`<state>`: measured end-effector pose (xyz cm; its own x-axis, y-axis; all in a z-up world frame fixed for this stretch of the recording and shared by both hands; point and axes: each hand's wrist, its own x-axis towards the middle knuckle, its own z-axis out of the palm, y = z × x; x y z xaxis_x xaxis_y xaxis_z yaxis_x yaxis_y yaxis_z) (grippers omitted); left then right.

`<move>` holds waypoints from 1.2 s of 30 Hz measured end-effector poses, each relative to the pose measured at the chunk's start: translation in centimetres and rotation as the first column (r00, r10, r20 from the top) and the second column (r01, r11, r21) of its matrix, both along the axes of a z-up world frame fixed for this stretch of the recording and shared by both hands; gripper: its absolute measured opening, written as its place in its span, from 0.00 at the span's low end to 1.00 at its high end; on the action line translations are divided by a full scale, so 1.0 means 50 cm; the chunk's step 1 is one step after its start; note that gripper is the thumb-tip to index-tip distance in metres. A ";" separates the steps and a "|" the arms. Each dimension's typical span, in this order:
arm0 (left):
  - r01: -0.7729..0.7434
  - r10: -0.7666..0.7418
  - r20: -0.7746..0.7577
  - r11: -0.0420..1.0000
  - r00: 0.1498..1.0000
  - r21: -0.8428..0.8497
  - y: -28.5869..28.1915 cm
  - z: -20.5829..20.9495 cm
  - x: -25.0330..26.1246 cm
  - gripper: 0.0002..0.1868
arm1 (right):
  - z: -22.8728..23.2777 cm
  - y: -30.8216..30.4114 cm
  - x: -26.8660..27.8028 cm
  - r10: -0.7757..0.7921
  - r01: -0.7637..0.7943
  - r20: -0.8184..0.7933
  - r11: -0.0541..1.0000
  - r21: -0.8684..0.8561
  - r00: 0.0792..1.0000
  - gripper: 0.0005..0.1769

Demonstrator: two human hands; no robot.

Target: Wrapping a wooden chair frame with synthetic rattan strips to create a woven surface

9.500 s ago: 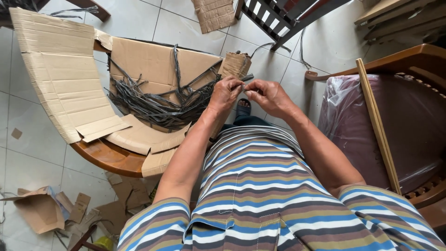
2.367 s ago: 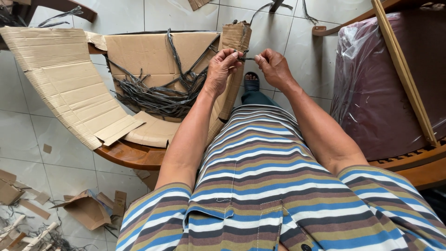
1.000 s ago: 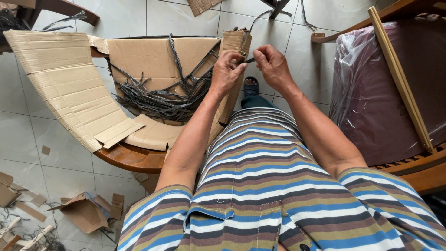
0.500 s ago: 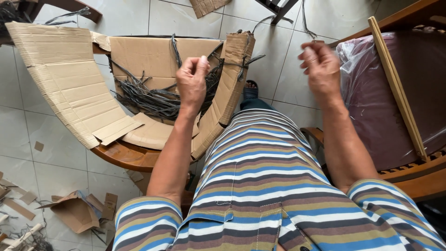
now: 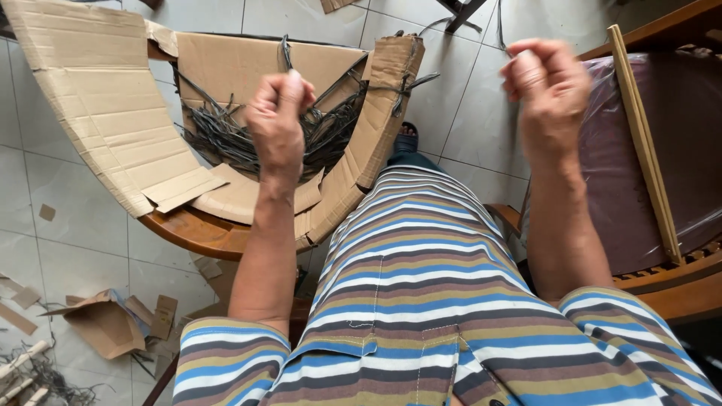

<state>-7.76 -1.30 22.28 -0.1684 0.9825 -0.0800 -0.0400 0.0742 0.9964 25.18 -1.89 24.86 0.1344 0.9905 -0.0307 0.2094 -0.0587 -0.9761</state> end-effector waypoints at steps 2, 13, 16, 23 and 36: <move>0.044 -0.058 -0.082 0.986 0.995 -0.158 -0.044 -0.068 0.004 0.07 | -0.056 -0.013 -0.013 0.064 -0.060 0.022 0.987 -0.148 0.998 0.06; 0.262 -0.724 -0.432 0.630 0.538 -0.731 -0.390 -0.305 -0.031 0.43 | -0.246 -0.089 -0.143 0.519 -0.407 0.118 0.774 -0.485 0.847 0.13; 0.233 -0.696 -0.503 0.676 0.512 -0.699 -0.437 -0.342 -0.078 0.45 | -0.293 -0.102 -0.176 0.596 -0.487 0.246 0.784 -0.386 0.764 0.14; 0.256 -0.622 -0.626 0.775 0.470 -0.577 -0.497 -0.367 -0.174 0.36 | -0.348 -0.107 -0.235 0.691 -0.562 0.475 0.722 -0.404 0.545 0.16; -0.214 -0.075 -0.955 0.967 0.286 -0.140 -0.551 -0.497 -0.238 0.16 | -0.384 -0.118 -0.276 0.596 -0.409 0.709 0.794 -0.450 0.377 0.13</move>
<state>-19.68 -28.83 -2.57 -0.3332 0.9428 0.0022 0.9032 0.3186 0.2876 11.36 -7.79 5.67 -0.3286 0.8703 -0.3668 0.9140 0.1953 -0.3555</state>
